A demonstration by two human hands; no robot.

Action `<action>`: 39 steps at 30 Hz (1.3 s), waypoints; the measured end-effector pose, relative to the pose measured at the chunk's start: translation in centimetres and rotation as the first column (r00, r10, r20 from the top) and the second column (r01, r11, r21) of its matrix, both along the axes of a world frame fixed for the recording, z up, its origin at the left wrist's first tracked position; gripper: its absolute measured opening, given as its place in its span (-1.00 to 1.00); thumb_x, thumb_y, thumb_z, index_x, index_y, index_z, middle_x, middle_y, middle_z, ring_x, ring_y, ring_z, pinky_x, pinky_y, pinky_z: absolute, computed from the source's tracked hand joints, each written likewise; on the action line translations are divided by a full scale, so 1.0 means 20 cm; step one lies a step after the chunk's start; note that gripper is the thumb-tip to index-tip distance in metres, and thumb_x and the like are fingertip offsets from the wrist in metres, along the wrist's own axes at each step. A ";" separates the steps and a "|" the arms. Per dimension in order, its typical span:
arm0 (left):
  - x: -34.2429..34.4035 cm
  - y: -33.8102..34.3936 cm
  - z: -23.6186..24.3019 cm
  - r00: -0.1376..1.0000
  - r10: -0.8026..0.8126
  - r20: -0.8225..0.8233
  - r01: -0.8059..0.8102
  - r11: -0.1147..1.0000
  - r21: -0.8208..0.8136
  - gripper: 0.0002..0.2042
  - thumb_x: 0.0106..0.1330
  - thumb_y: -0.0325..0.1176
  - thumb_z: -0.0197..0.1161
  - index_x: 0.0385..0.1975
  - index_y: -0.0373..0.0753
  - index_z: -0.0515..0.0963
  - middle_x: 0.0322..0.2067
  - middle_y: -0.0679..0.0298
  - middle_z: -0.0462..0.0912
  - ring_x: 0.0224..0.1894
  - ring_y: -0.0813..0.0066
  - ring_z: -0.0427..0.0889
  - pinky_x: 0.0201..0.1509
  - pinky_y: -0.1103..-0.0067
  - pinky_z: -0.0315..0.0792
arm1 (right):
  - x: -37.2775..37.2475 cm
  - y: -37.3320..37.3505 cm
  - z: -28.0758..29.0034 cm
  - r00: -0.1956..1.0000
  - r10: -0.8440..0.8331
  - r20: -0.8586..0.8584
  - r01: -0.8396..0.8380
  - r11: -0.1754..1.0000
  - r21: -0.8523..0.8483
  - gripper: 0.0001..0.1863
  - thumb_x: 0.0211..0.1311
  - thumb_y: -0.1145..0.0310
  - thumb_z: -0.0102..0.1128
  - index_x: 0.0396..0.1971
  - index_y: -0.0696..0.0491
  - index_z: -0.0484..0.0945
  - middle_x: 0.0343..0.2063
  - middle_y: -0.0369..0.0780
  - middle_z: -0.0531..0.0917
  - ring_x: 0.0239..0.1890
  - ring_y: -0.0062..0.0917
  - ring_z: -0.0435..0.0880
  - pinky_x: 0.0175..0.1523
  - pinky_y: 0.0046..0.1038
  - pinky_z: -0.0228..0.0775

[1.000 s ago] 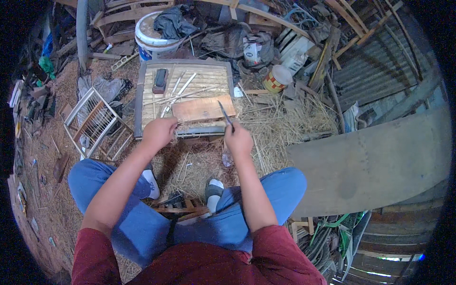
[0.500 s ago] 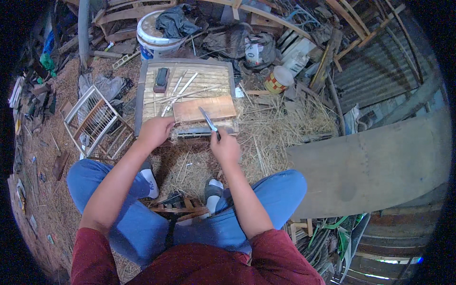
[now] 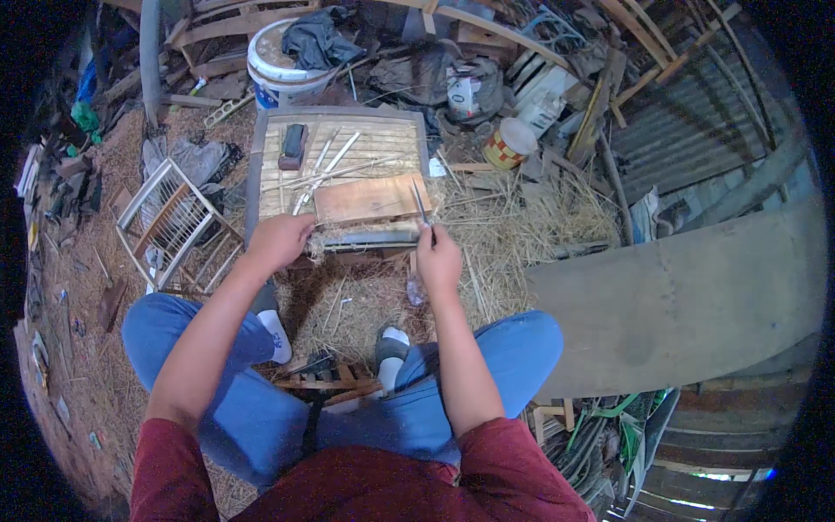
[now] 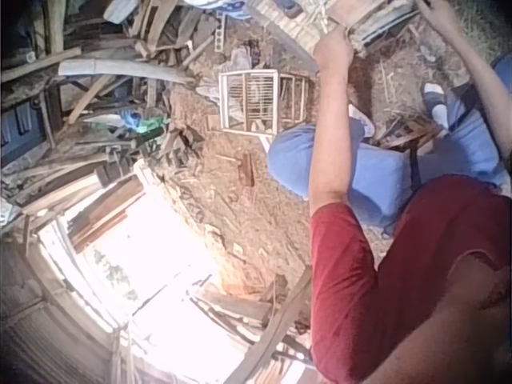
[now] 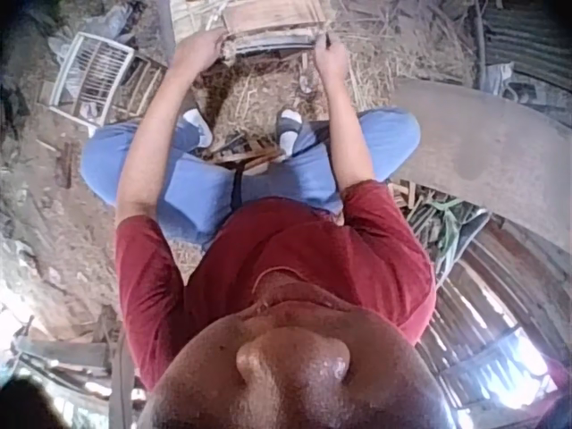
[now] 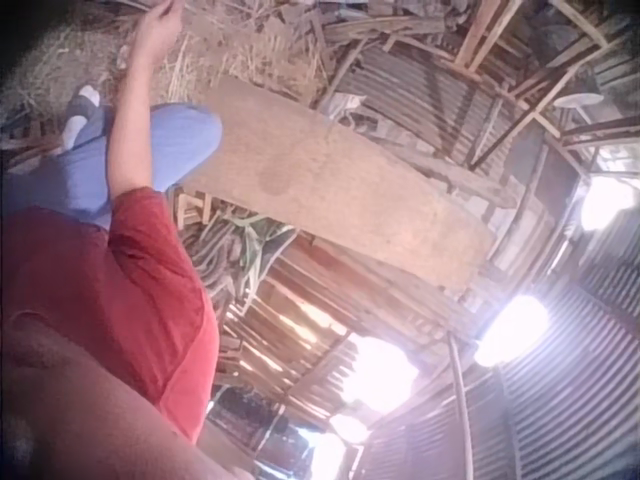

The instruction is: The person whittles and scrapes wooden sticks using a knife and then inserts them into a small wooden bird cage frame.

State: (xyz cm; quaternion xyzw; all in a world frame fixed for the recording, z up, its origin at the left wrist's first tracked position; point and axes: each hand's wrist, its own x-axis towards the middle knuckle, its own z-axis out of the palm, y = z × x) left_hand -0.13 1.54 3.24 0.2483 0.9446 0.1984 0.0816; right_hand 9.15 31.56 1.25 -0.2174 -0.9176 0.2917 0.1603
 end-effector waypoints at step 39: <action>-0.01 0.04 -0.06 0.998 0.051 0.043 -0.058 0.985 0.164 -0.82 0.46 -0.20 0.13 -0.16 -0.07 0.63 -0.28 0.03 0.74 -0.20 -0.11 0.70 -0.13 0.08 0.55 | -0.05 -0.58 -0.14 0.967 0.251 0.039 -0.230 0.929 -0.290 -0.64 0.52 0.13 -0.01 -0.22 0.12 0.61 -0.34 0.14 0.68 -0.22 0.16 0.67 -0.14 -0.02 0.49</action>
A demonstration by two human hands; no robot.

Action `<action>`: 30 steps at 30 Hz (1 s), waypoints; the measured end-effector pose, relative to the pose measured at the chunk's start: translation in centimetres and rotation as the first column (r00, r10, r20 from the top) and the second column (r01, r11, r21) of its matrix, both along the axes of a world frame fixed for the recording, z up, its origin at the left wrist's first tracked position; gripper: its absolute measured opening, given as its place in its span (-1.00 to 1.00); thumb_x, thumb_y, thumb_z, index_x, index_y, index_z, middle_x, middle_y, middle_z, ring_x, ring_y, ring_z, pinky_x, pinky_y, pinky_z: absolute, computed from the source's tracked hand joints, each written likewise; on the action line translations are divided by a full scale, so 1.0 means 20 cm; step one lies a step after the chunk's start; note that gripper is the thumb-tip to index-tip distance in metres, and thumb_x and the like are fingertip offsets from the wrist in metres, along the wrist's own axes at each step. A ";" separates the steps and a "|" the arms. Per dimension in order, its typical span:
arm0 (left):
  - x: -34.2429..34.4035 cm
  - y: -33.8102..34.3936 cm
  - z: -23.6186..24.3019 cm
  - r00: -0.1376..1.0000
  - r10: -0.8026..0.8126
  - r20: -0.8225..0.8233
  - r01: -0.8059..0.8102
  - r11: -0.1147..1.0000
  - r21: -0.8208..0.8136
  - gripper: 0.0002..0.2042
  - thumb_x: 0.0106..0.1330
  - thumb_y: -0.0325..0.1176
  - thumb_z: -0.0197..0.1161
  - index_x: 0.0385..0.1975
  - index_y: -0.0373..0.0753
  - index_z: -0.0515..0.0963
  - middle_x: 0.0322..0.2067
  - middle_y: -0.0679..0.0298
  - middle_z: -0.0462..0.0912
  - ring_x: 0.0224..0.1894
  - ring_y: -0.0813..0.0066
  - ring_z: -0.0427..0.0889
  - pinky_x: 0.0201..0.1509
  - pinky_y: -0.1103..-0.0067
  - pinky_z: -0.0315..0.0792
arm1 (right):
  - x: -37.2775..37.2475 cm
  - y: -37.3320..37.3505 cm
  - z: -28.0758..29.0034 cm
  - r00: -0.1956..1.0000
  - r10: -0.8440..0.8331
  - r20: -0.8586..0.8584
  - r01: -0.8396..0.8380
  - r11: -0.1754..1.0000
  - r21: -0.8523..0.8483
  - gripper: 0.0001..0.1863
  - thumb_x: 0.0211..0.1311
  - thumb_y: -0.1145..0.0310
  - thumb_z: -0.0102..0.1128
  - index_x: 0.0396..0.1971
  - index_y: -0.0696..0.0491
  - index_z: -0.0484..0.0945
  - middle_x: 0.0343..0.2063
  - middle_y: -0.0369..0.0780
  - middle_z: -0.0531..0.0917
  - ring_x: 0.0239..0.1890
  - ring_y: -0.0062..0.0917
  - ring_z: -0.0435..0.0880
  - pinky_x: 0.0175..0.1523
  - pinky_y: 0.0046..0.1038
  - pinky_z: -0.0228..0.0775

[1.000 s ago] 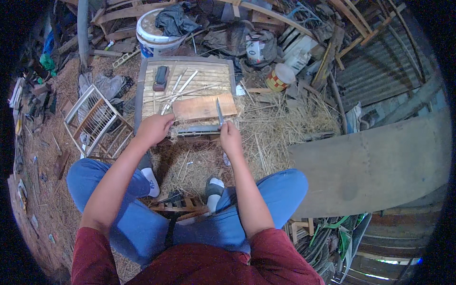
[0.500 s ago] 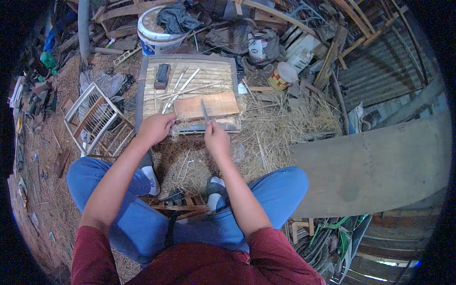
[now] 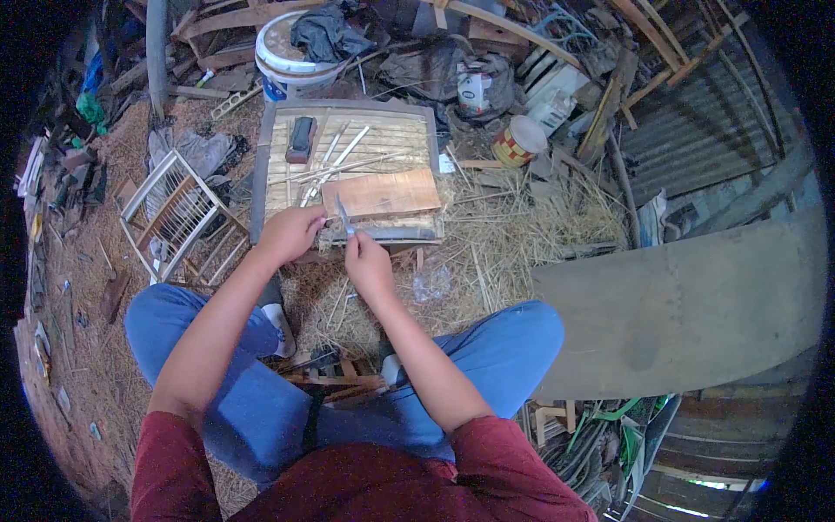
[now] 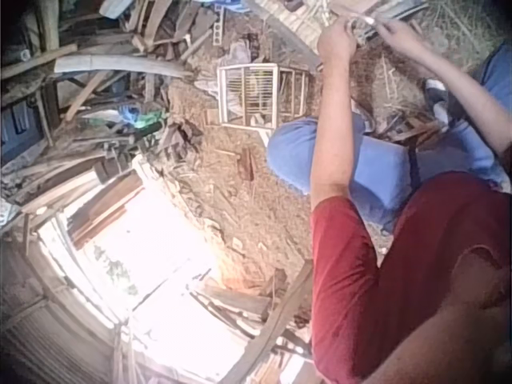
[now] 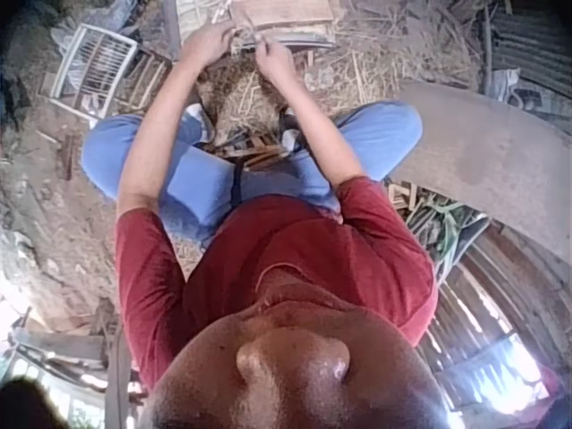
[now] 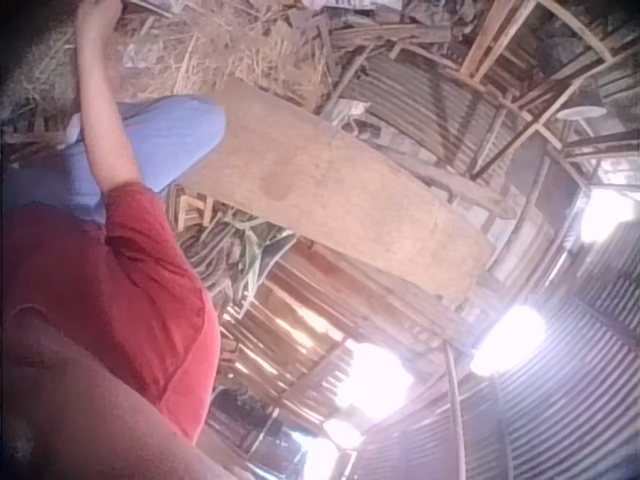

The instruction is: The person whittles and scrapes wooden sticks using a knife and then inserts them into a small wooden bird cage frame.

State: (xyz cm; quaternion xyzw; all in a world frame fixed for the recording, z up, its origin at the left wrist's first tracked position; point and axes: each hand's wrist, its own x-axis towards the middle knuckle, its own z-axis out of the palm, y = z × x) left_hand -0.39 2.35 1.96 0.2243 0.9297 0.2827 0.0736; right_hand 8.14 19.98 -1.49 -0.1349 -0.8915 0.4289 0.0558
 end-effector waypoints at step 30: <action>-0.06 -0.01 -0.06 0.986 -0.014 0.167 -0.003 0.995 0.099 -0.76 0.44 -0.22 0.15 -0.22 -0.28 0.62 -0.32 -0.02 0.71 -0.21 -0.09 0.68 -0.07 0.18 0.52 | -0.03 0.04 0.02 0.984 -0.166 0.057 0.170 0.983 -0.074 -0.65 0.51 0.16 0.01 -0.19 0.14 0.64 -0.32 0.19 0.68 -0.20 0.16 0.70 -0.12 -0.01 0.52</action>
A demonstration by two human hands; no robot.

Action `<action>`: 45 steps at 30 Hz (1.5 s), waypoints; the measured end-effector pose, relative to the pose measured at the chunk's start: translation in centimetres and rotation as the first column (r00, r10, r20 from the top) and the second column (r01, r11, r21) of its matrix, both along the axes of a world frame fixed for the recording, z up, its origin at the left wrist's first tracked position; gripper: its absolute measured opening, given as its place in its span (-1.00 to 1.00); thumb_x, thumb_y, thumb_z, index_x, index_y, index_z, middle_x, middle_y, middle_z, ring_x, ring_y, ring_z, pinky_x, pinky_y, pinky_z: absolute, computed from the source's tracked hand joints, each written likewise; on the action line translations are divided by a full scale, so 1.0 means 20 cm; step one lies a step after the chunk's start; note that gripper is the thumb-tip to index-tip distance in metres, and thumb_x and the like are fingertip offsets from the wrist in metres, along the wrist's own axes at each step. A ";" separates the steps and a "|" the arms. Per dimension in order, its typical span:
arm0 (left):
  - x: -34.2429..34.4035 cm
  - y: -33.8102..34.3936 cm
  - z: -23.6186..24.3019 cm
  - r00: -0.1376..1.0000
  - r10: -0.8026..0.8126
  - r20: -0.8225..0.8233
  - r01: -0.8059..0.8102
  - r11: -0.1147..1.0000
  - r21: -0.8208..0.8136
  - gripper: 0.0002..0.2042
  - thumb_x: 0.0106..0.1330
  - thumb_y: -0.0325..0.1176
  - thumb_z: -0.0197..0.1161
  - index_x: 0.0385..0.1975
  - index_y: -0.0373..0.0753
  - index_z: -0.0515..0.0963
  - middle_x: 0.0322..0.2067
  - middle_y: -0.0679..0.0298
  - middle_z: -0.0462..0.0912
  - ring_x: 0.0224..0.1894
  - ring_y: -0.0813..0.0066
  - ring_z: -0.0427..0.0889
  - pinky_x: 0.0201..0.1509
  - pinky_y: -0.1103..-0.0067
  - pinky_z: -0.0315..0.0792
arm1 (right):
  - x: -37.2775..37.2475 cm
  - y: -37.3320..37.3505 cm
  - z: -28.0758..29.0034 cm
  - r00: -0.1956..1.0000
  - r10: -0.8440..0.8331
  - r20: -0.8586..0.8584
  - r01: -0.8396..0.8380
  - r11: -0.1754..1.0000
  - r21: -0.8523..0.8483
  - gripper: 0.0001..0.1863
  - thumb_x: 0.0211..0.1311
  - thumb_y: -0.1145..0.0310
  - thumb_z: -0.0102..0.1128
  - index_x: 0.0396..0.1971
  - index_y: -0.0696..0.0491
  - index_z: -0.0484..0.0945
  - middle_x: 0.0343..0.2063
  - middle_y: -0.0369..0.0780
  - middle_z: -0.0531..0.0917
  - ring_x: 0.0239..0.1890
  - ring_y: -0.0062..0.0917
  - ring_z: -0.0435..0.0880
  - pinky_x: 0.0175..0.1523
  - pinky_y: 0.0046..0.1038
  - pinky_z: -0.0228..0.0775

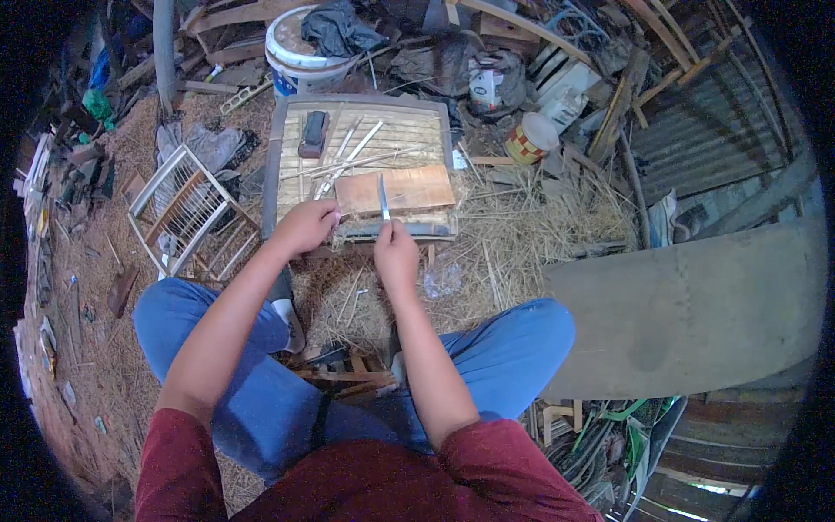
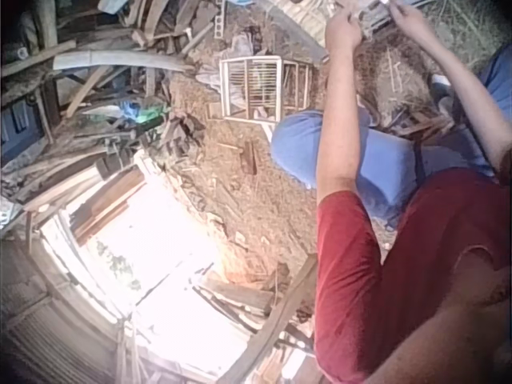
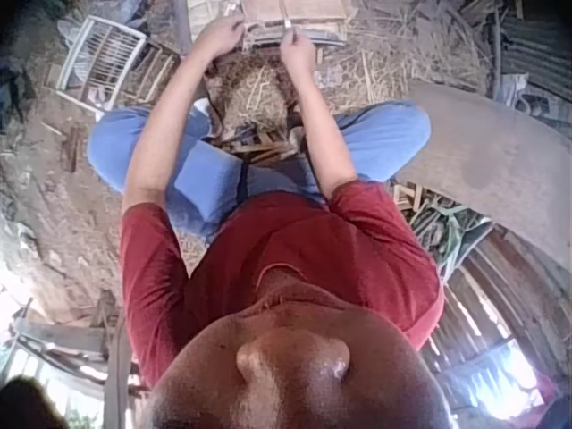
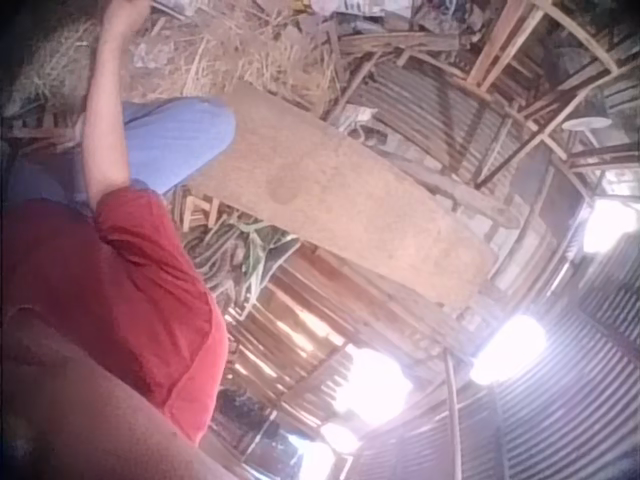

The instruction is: The person whittles and scrapes wooden sticks using a knife and then inserts them into a small wooden bird cage frame.

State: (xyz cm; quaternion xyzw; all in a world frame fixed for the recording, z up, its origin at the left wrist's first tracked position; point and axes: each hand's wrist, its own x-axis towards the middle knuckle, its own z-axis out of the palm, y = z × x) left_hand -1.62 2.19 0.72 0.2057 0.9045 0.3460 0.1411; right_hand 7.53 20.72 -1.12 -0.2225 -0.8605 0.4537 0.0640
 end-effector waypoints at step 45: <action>0.44 0.04 0.88 0.918 -0.219 0.332 -0.123 0.636 0.761 -0.89 0.62 -0.36 0.08 -0.12 -0.25 0.42 -0.53 0.42 0.48 -0.48 0.72 0.41 -0.37 0.68 0.25 | 0.12 0.22 0.98 0.784 -0.242 -0.571 -0.298 0.660 -0.690 -0.74 0.48 0.42 0.23 -0.19 0.01 0.26 -0.32 -0.22 0.58 -0.34 -0.47 0.70 -0.18 -0.40 0.63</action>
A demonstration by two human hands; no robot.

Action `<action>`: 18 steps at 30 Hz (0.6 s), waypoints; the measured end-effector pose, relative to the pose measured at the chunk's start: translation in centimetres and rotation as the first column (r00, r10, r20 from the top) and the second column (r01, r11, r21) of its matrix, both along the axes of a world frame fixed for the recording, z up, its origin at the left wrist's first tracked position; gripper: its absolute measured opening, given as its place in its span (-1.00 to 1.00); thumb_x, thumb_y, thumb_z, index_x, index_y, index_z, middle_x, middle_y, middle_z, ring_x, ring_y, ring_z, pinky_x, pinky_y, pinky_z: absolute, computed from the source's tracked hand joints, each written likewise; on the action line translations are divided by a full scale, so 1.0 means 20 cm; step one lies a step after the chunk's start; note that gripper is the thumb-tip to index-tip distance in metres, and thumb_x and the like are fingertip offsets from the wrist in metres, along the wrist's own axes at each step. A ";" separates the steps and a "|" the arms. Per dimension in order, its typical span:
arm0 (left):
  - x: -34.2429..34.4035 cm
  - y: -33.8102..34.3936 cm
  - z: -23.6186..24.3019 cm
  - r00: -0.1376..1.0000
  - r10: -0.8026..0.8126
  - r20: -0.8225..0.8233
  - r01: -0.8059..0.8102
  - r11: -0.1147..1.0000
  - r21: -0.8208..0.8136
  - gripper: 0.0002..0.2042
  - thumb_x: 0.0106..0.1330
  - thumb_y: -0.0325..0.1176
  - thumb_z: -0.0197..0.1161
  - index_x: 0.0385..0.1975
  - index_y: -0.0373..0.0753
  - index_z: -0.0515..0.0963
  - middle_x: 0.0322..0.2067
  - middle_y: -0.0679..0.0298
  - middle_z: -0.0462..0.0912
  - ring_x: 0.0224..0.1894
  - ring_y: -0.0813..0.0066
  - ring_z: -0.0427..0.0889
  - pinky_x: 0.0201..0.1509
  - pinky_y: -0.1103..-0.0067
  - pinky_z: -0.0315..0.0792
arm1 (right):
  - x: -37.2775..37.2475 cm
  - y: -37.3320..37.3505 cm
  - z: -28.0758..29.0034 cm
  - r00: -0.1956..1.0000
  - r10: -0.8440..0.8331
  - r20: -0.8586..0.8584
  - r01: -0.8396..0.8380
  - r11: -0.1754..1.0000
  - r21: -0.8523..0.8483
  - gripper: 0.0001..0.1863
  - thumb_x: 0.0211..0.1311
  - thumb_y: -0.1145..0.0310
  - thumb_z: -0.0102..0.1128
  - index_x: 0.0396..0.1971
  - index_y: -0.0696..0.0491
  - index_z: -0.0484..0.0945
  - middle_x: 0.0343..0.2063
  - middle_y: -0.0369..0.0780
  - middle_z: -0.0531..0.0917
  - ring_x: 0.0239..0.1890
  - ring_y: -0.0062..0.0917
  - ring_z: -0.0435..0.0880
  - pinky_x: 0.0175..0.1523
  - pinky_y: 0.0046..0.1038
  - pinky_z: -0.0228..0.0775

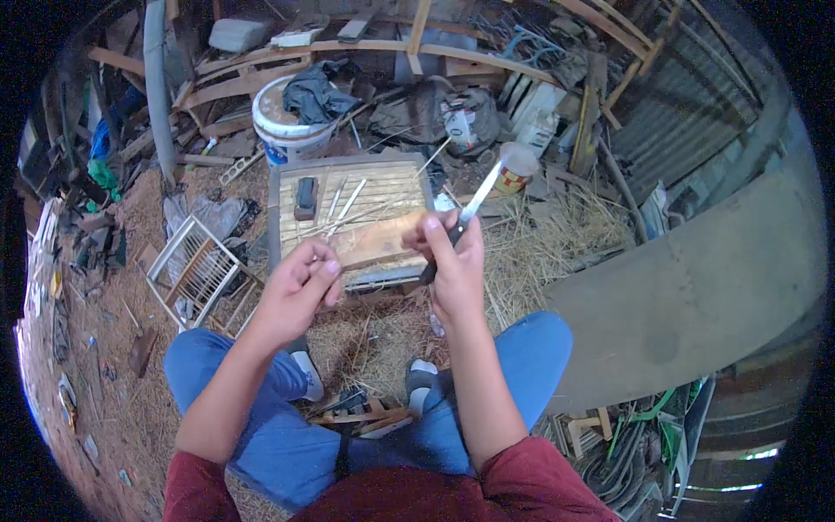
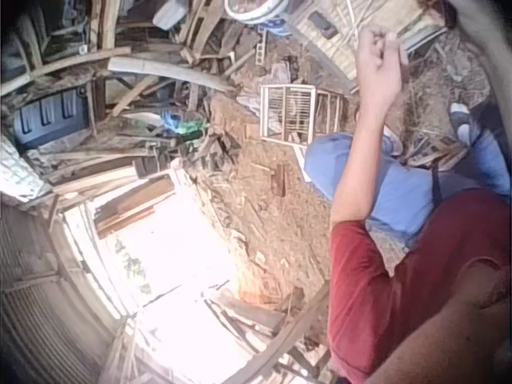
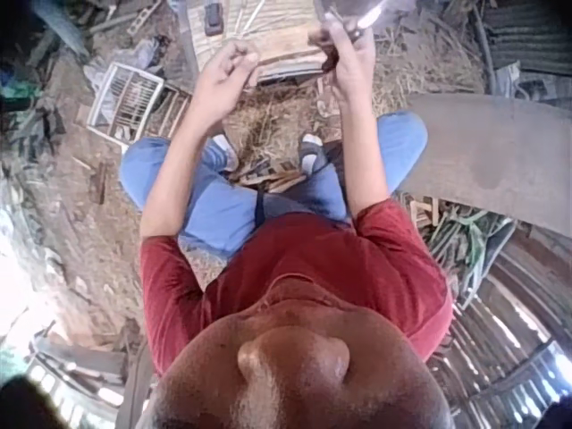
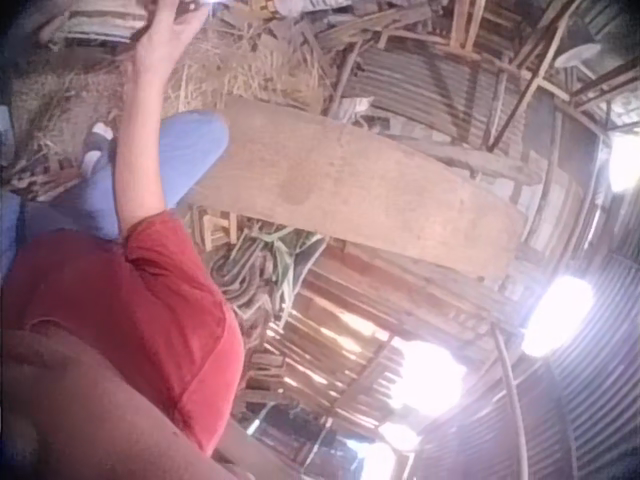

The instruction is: The person whittles and scrapes wooden sticks using a knife and then inserts them into a small wooden bird cage frame.

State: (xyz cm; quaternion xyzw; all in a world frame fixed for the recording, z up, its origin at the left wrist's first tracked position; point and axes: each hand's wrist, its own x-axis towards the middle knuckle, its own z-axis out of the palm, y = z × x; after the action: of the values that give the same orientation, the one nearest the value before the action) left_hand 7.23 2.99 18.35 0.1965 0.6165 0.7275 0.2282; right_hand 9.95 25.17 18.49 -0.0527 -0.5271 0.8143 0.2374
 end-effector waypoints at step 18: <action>0.28 -0.05 0.27 0.999 -0.046 -0.003 0.046 0.995 0.087 -0.92 0.61 -0.45 0.08 -0.14 -0.31 0.43 -0.42 0.41 0.48 -0.43 0.73 0.49 -0.36 0.69 0.32 | 0.25 -0.15 0.39 0.968 0.081 -0.236 -0.049 0.989 0.137 -0.60 0.31 0.60 0.29 -0.17 -0.07 0.21 -0.19 -0.16 0.60 -0.22 -0.34 0.73 -0.10 -0.27 0.66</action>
State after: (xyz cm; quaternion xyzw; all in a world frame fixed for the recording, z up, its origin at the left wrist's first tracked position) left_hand 12.87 2.01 23.75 0.2208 0.5797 0.7480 0.2358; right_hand 15.03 22.27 26.34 0.0794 -0.5478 0.7859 0.2755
